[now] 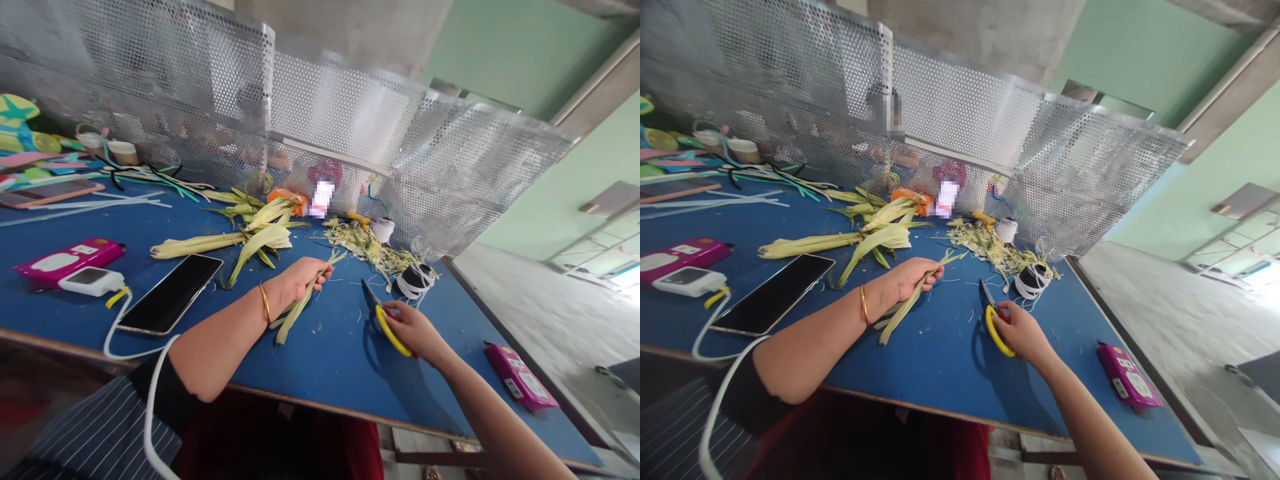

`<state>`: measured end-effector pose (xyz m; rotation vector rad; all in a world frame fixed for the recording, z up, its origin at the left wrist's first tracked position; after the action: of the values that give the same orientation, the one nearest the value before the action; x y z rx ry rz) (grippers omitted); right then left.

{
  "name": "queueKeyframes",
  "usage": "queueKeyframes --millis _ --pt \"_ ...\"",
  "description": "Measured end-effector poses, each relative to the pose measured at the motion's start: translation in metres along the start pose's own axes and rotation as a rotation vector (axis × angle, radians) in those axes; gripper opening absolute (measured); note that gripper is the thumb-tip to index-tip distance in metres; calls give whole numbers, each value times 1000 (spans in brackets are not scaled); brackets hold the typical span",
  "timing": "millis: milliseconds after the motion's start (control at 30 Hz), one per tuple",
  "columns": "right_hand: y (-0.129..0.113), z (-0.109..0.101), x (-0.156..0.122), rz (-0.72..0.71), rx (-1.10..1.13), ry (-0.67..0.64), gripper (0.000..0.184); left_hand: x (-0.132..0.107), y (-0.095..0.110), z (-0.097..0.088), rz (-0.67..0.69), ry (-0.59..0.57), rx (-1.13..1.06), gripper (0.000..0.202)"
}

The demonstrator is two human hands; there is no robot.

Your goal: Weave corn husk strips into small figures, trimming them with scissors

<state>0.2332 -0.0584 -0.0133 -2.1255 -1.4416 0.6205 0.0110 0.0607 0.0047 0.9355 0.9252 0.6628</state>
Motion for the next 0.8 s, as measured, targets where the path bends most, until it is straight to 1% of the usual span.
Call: queueKeyframes --millis 67,133,200,233,267,300,333,400,433,467,500,567,633,733,800 --pt "-10 -3 -2 -137 -368 8 32 0 1 -1 7 15 7 22" --pt "-22 -5 -5 -227 -610 -53 25 0 1 -1 8 27 15 22" --pt "-35 -9 -4 -255 -729 -136 23 0 1 -1 7 32 23 22" --pt "-41 -14 -1 -244 -750 -154 27 0 1 -1 7 34 27 21" --pt "-46 -20 4 -223 -763 -145 32 0 1 -1 7 35 31 20" --pt "-50 -30 10 -188 -787 -60 38 -1 1 -1 7 36 35 20" --pt "-52 -43 18 -142 -799 101 45 -1 1 -1 8 37 38 20" --pt "-53 -70 33 -54 -832 502 63 -2 1 0 6 36 45 20" --pt "-49 -80 41 -8 -839 609 73 -2 1 0 3 35 48 21" --pt "-40 -86 51 81 -822 609 81 -2 0 0 0 34 52 21" --pt "-29 -88 62 155 -792 531 84 -1 0 0 -4 33 56 21" --pt "-9 -89 83 225 -745 310 79 0 -1 0 -10 30 62 21" --pt "5 -93 100 193 -766 241 68 1 -2 0 -15 24 65 20" --pt "15 -102 120 1 -773 135 52 1 -2 0 -15 13 65 18" --pt "19 -111 129 -78 -775 128 53 2 -3 0 -14 8 68 18"
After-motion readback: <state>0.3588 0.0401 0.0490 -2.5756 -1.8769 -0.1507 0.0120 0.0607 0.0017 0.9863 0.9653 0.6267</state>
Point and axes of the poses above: each hand's wrist, its own x-axis towards the middle knuckle, its own z-axis out of the palm, y = z × x, the point moved 4 cm from there along x, towards the middle knuckle, and after that the axes turned 3 degrees about y, right-handed, at the moved point
